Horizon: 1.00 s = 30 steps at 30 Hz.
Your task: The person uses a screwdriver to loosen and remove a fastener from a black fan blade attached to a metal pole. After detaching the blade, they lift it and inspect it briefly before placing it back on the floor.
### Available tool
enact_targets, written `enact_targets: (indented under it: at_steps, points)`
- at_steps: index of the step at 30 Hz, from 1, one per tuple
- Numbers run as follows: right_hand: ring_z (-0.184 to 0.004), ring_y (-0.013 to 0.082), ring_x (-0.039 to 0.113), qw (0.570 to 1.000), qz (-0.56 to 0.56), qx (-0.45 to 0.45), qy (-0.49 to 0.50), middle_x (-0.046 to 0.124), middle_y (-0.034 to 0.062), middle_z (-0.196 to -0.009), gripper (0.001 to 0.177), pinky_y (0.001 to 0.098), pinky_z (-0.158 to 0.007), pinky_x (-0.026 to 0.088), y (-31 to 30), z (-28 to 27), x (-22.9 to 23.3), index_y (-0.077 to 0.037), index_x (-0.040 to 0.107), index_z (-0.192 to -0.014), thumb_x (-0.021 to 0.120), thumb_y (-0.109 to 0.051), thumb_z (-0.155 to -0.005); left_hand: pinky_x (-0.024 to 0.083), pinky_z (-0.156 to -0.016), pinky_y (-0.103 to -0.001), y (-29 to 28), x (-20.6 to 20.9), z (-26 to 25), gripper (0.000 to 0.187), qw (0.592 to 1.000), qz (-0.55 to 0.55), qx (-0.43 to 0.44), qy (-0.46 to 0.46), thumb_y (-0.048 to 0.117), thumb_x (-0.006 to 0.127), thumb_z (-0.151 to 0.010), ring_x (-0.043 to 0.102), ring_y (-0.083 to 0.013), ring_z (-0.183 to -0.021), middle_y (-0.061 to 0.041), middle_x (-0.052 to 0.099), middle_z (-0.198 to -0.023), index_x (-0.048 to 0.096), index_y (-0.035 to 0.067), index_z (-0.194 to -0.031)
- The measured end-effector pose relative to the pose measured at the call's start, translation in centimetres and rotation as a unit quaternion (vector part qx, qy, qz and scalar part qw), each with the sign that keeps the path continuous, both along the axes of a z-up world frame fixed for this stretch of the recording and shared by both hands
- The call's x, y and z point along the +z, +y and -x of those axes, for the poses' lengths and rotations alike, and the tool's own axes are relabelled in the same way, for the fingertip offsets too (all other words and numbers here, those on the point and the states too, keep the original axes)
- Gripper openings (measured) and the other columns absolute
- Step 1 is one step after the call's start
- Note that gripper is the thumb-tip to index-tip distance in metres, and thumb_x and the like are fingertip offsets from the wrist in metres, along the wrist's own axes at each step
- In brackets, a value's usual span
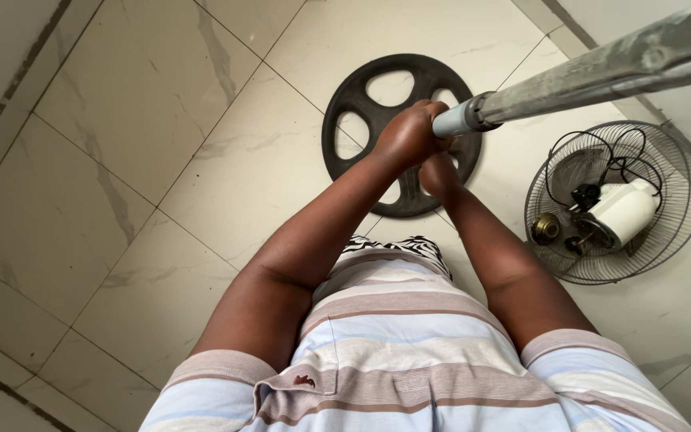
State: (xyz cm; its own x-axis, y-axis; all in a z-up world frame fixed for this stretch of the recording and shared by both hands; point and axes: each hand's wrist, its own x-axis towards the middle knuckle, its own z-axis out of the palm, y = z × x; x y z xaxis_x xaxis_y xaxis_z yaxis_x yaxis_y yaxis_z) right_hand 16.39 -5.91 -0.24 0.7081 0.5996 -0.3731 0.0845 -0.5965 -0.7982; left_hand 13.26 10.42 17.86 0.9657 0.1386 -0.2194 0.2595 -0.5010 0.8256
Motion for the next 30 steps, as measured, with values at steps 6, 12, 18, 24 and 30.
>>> enact_targets:
  at_steps: [6,12,18,24,30]
  points:
    - [-0.109,0.0367,0.066,0.984,0.087,0.005,-0.157,0.064,0.0227,-0.118,0.035,0.0475,-0.085,0.052,-0.2,1.4,-0.6,-0.001,0.05,-0.131,0.057,-0.025,-0.107,0.057,-0.086,-0.039,0.1,0.0,0.2,0.026,1.0,0.014,0.002,-0.006,0.023,0.079,-0.081,0.071,-0.0261,-0.1,-0.006,0.071,-0.111,0.072,0.016,-0.105]
    - [-0.106,0.0333,0.065,0.993,0.045,-0.087,-0.065,0.063,0.0198,-0.117,0.031,0.0431,-0.082,0.052,-0.4,0.9,-2.2,0.001,0.052,-0.129,0.059,-0.018,-0.106,0.059,-0.083,-0.038,0.1,0.6,0.1,0.028,0.999,0.024,-0.006,0.03,0.027,0.08,-0.082,0.073,-0.0236,-0.098,-0.005,0.07,-0.113,0.071,0.016,-0.106]
    - [-0.109,0.0375,0.064,0.984,-0.058,-0.006,-0.166,0.059,0.0237,-0.121,0.053,0.0443,-0.085,0.053,-0.9,-0.8,-1.8,0.007,0.043,-0.137,0.053,0.003,-0.085,0.059,-0.082,-0.039,0.3,0.6,0.0,0.029,1.0,-0.003,-0.01,0.009,0.027,0.082,-0.081,0.073,-0.0243,-0.097,-0.005,0.071,-0.11,0.072,0.016,-0.106]
    - [-0.115,0.0432,0.064,0.983,-0.023,0.015,-0.184,0.064,0.027,-0.122,0.034,0.049,-0.089,0.052,-0.5,0.4,-1.6,0.001,0.055,-0.129,0.063,-0.01,-0.098,0.059,-0.081,-0.039,0.6,0.6,0.0,0.032,1.0,0.007,-0.007,0.014,0.028,0.083,-0.081,0.073,-0.0244,-0.097,-0.006,0.071,-0.11,0.071,0.015,-0.107]
    - [-0.109,0.0421,0.066,0.968,0.201,-0.06,-0.136,0.061,0.0277,-0.123,0.047,0.0491,-0.085,0.055,0.3,0.9,-1.7,0.004,0.041,-0.14,0.054,-0.028,-0.107,0.058,-0.084,-0.039,0.5,0.6,0.0,0.037,1.0,0.0,-0.007,0.019,0.028,0.085,-0.077,0.072,-0.0246,-0.1,-0.005,0.072,-0.113,0.072,0.017,-0.11]
